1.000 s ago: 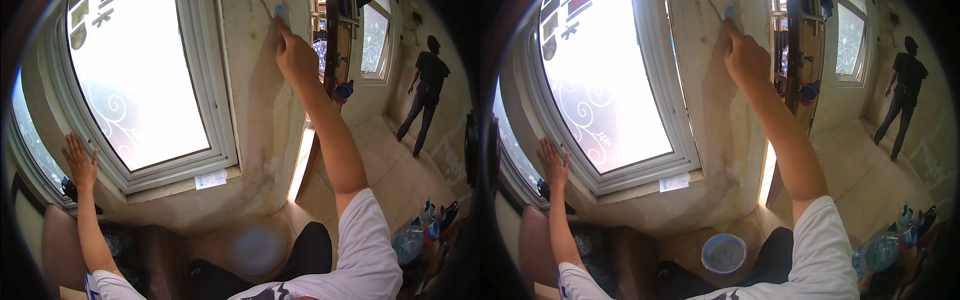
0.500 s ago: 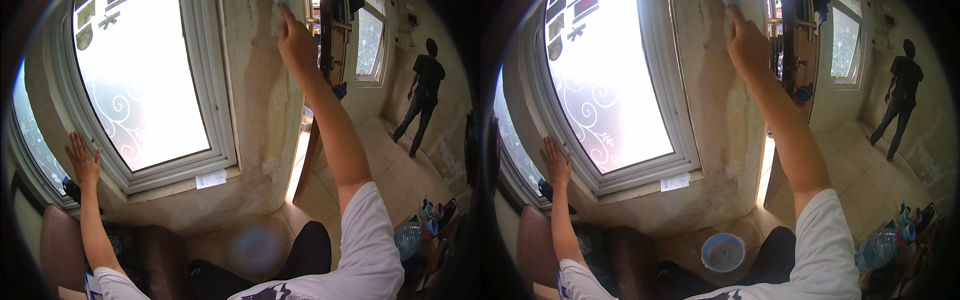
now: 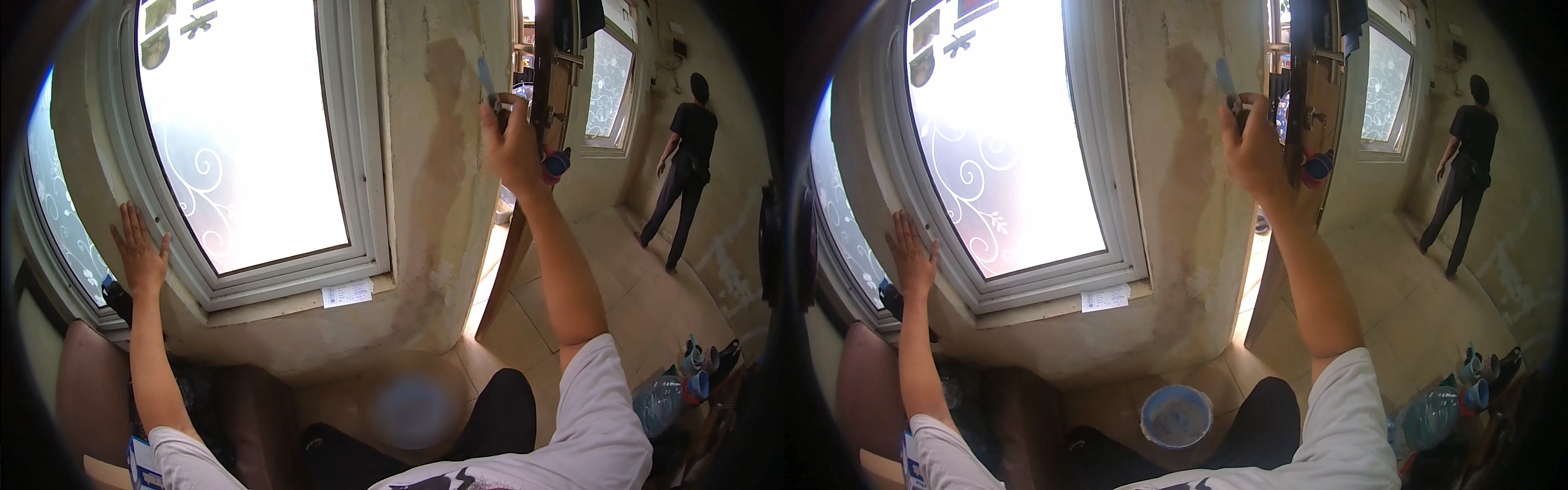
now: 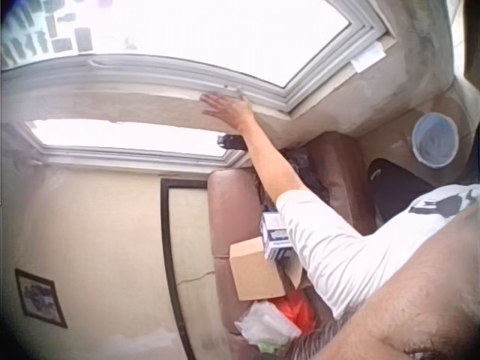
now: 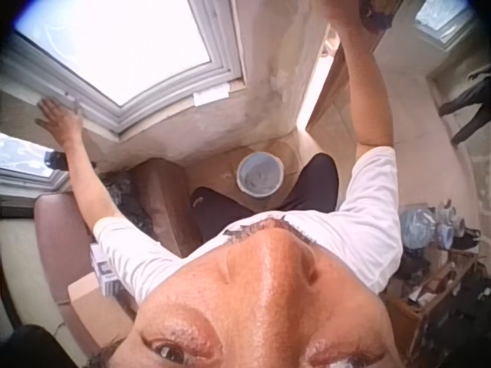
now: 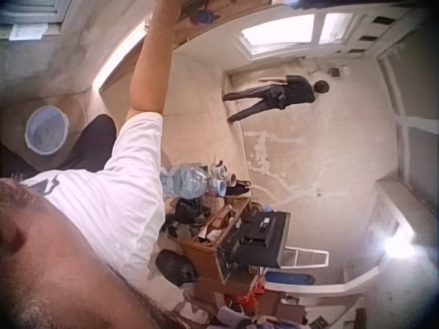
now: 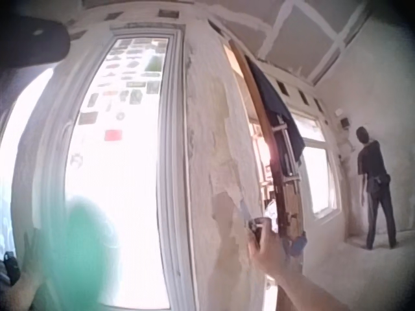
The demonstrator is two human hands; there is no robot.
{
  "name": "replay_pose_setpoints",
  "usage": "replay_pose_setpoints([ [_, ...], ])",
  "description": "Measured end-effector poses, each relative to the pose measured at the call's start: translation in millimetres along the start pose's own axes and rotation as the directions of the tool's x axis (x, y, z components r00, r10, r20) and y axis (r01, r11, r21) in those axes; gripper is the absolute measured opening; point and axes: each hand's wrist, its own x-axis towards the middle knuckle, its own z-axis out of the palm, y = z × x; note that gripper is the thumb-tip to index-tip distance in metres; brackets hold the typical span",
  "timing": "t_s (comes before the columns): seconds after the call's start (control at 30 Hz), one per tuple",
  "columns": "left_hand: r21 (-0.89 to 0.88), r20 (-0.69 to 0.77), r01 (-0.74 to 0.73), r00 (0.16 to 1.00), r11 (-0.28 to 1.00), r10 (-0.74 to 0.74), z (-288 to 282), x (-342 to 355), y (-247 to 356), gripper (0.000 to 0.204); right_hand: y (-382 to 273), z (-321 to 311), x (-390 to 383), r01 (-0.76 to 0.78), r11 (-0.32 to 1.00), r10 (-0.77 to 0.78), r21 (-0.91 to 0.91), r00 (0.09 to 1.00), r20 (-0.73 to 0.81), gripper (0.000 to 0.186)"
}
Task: The person patches a wall near a window by applying compound with a putty knife and smoothing it over the damaged area.
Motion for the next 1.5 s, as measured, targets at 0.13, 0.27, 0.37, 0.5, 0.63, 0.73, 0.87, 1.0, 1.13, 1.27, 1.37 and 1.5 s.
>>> replay_pose_setpoints([
  [0.13,-0.009,-0.027,-0.012,1.0,1.0,0.012,4.9,1.1,-4.1,0.082,-10.3,-14.6,53.9,-0.344,0.856,0.266,0.386,0.933,0.241,0.034],
  [0.27,0.008,0.008,0.0,1.0,1.0,0.0,-4.8,0.3,3.4,0.082,-4.4,-6.2,99.0,-0.505,0.729,0.378,0.462,0.86,0.342,0.038],
  [0.37,-0.004,0.01,0.002,1.0,1.0,-0.002,-2.1,-0.1,4.7,0.081,5.5,0.3,107.4,-0.651,0.679,0.494,0.34,0.747,0.444,0.04],
  [0.5,-0.089,-0.703,-0.238,0.703,0.967,0.108,57.1,19.3,-19.6,0.082,10.8,-5.9,92.8,-0.78,0.547,0.592,0.303,0.617,0.519,0.041],
  [0.63,-0.009,0.019,0.0,1.0,1.0,0.0,-6.3,-1.9,13.9,0.082,20.2,-10.5,41.5,-0.762,0.588,0.606,0.27,0.637,0.478,0.045],
  [0.73,-0.053,-0.241,-0.058,0.97,0.997,0.043,7.1,0.0,-14.2,0.083,-17.2,-17.1,12.0,-0.743,0.6,0.612,0.296,0.665,0.428,0.046],
  [0.87,-0.102,-0.293,-0.095,0.954,0.99,0.061,26.0,5.6,4.5,0.083,-16.9,-14.1,48.2,-0.447,0.808,0.405,0.384,0.894,0.189,0.039],
  [1.0,-0.135,-0.721,-0.266,0.687,0.954,0.09,62.9,19.8,-8.5,0.082,-3.7,2.2,88.4,-0.115,0.992,0.116,0.043,0.993,-0.023,0.035],
  [1.13,-0.077,-0.504,-0.15,0.859,0.986,0.092,49.3,12.4,-6.5,0.082,-2.0,17.8,36.4,-0.159,0.984,0.163,-0.083,0.986,0.042,0.037],
  [1.27,0.082,0.027,0.01,1.0,0.997,-0.013,-9.3,-4.6,6.6,0.082,-8.8,17.6,-53.9,-0.301,0.954,0.299,0.005,0.948,0.113,0.039],
  [1.37,0.084,0.037,0.006,0.999,0.996,-0.009,-11.8,-4.2,8.3,0.083,-18.3,7.5,-114.0,-0.331,0.944,0.325,0.01,0.932,0.161,0.039],
  [1.5,-0.079,-0.759,-0.279,0.64,0.957,0.124,58.4,16.7,-30.1,0.083,-39.3,-0.1,-111.2,-0.238,0.966,0.229,0.105,0.969,0.088,0.038],
])
